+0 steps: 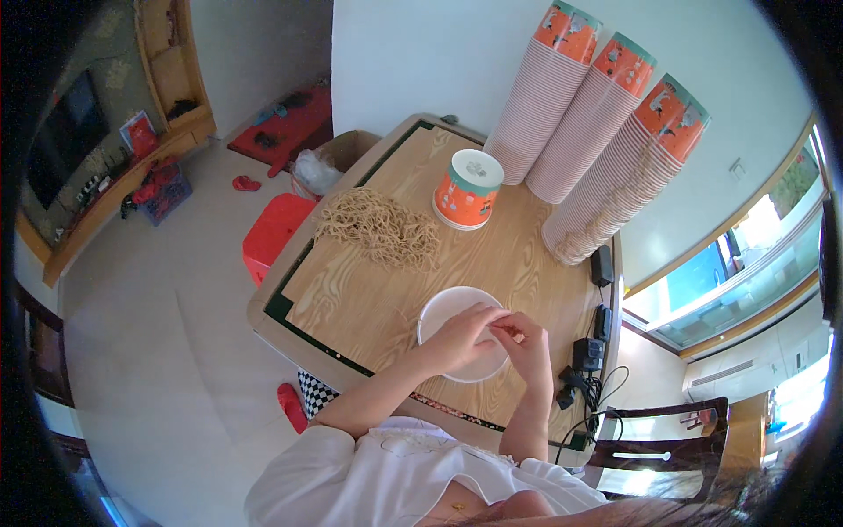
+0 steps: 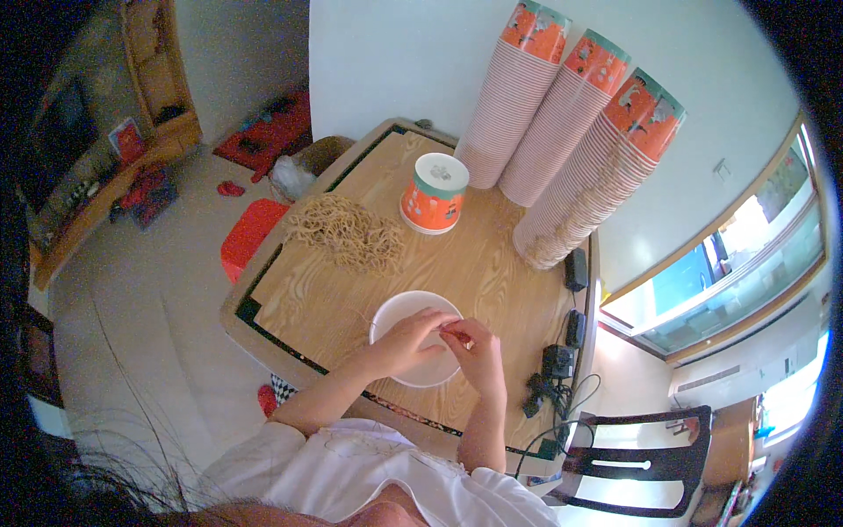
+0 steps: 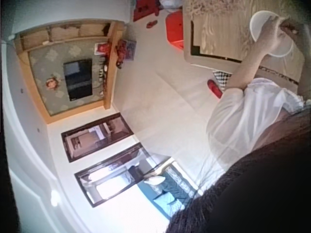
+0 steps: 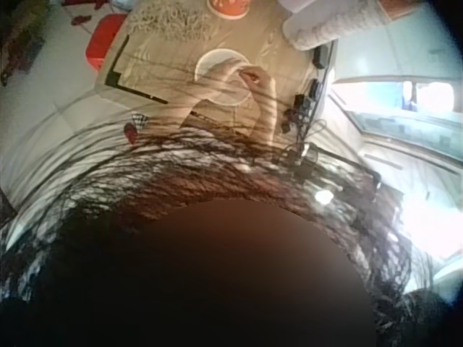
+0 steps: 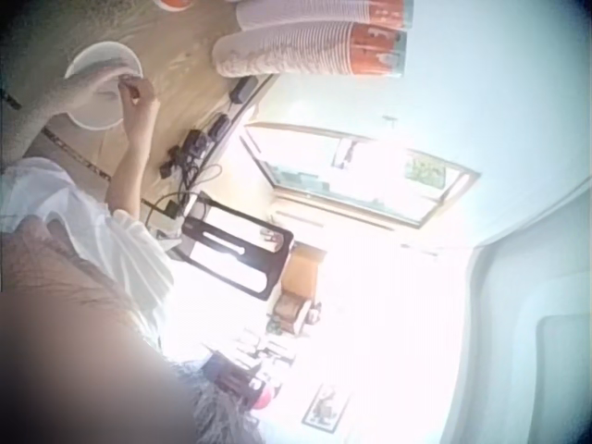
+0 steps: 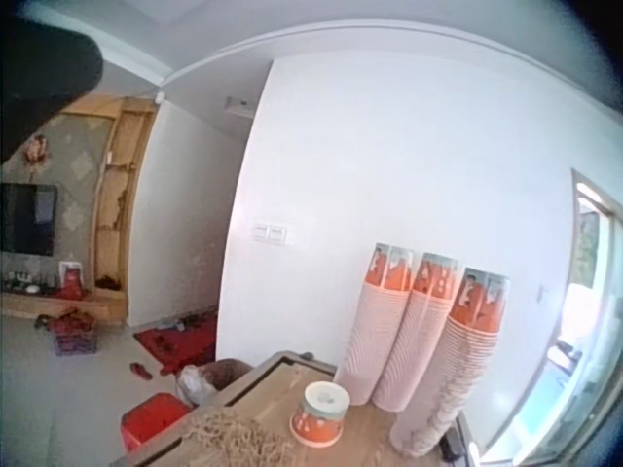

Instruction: The person is putting rubber bands around paper cups to secure them.

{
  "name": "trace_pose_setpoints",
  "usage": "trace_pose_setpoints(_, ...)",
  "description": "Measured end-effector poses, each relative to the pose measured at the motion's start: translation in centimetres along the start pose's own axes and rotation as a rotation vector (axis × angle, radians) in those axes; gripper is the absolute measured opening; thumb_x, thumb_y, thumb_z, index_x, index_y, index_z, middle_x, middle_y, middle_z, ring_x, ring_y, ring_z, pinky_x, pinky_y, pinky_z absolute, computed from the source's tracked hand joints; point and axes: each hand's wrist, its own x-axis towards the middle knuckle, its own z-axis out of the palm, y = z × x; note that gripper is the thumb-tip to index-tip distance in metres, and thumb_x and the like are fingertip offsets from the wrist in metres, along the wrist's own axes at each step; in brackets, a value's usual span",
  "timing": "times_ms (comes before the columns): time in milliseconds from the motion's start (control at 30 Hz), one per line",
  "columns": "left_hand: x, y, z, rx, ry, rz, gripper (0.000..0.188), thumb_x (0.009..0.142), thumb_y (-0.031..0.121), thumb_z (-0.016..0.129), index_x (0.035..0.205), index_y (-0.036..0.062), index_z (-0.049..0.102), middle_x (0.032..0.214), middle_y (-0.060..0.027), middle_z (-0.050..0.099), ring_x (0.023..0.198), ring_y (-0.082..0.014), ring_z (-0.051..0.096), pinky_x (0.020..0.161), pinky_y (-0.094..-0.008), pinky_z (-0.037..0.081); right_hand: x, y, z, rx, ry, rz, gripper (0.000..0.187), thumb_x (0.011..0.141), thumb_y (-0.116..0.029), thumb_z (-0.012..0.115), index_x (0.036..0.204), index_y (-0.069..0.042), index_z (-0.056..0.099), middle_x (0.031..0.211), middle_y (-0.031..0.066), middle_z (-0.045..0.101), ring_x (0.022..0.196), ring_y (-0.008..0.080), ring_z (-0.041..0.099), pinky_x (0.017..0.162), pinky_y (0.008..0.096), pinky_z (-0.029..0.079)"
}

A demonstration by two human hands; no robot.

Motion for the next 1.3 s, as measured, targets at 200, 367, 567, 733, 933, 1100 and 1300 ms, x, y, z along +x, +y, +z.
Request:
trace_pose_setpoints(200,0.7,-1.9,2.1,-0.080,-0.052,-0.214,0.028,0.073,0.008,0.064,0.100,0.0063,0.055,0.072,-0.0063,0.060,0.064,-0.0155,0.058,0.060,-0.0285,0.047,-0.7,2.6,-0.1,-0.014,0.071,0.054,0.011,0.073,-0.005,0.066,0.083,-0.002,0.065,0.074,0.0076,0.061,0.063,0.0139,0.055,0.058,0.0258,0.045)
trace_pose_setpoints(367,0.5,-1.5,2.2,-0.049,-0.039,-0.279,0.018,0.074,0.008,0.064,0.091,0.0038,0.058,0.066,-0.0077,0.059,0.060,-0.0150,0.057,0.056,-0.0291,0.044,-1.2,3.0,-0.6,0.010,0.082,0.126,0.009,0.074,-0.004,0.065,0.082,0.000,0.065,0.073,0.0051,0.061,0.065,0.0098,0.054,0.059,0.0232,0.044)
trace_pose_setpoints(567,0.7,-2.0,2.9,-0.070,0.036,-0.221,0.009,0.076,0.008,0.063,0.081,0.0016,0.059,0.068,-0.0112,0.060,0.060,-0.0165,0.059,0.055,-0.0297,0.044,-1.6,4.5,-1.0,0.055,0.079,0.146,0.011,0.081,-0.011,0.059,0.081,0.000,0.062,0.070,0.0054,0.061,0.064,0.0112,0.055,0.058,0.0246,0.044)
trace_pose_setpoints(733,1.2,-2.4,3.7,-0.146,0.085,-0.133,0.007,0.076,0.007,0.062,0.078,0.0009,0.059,0.069,-0.0105,0.061,0.061,-0.0173,0.059,0.056,-0.0296,0.045,-1.5,5.1,-0.7,0.080,0.064,0.141,0.017,0.086,-0.012,0.050,0.077,0.001,0.056,0.065,0.0057,0.056,0.062,0.0116,0.053,0.057,0.0249,0.043)
trace_pose_setpoints(933,1.5,-2.4,3.8,-0.094,-0.038,-0.248,0.009,0.075,0.009,0.062,0.079,0.0013,0.059,0.069,-0.0101,0.061,0.062,-0.0200,0.059,0.058,-0.0309,0.046,-1.3,7.0,-0.8,0.047,0.160,0.196,0.019,0.087,-0.012,0.048,0.075,0.001,0.054,0.062,0.0056,0.052,0.059,0.0106,0.050,0.053,0.0255,0.041)
trace_pose_setpoints(1100,0.5,-3.6,4.6,0.139,-0.032,-0.300,0.009,0.074,0.015,0.059,0.073,0.0061,0.058,0.075,-0.0105,0.061,0.071,-0.0294,0.059,0.064,-0.0400,0.047,-1.4,7.5,-1.1,0.107,0.124,0.216,0.011,0.085,-0.007,0.050,0.085,0.001,0.059,0.069,0.0044,0.059,0.065,0.0095,0.056,0.058,0.0240,0.044)
trace_pose_setpoints(1300,0.6,-3.4,4.5,0.194,-0.047,-0.264,0.006,0.073,0.013,0.057,0.072,0.0070,0.058,0.075,-0.0096,0.059,0.072,-0.0287,0.059,0.065,-0.0397,0.047,-1.7,8.8,-1.0,0.111,0.005,0.228,0.011,0.081,-0.001,0.053,0.090,0.001,0.060,0.074,0.0058,0.062,0.070,0.0107,0.058,0.064,0.0247,0.047)
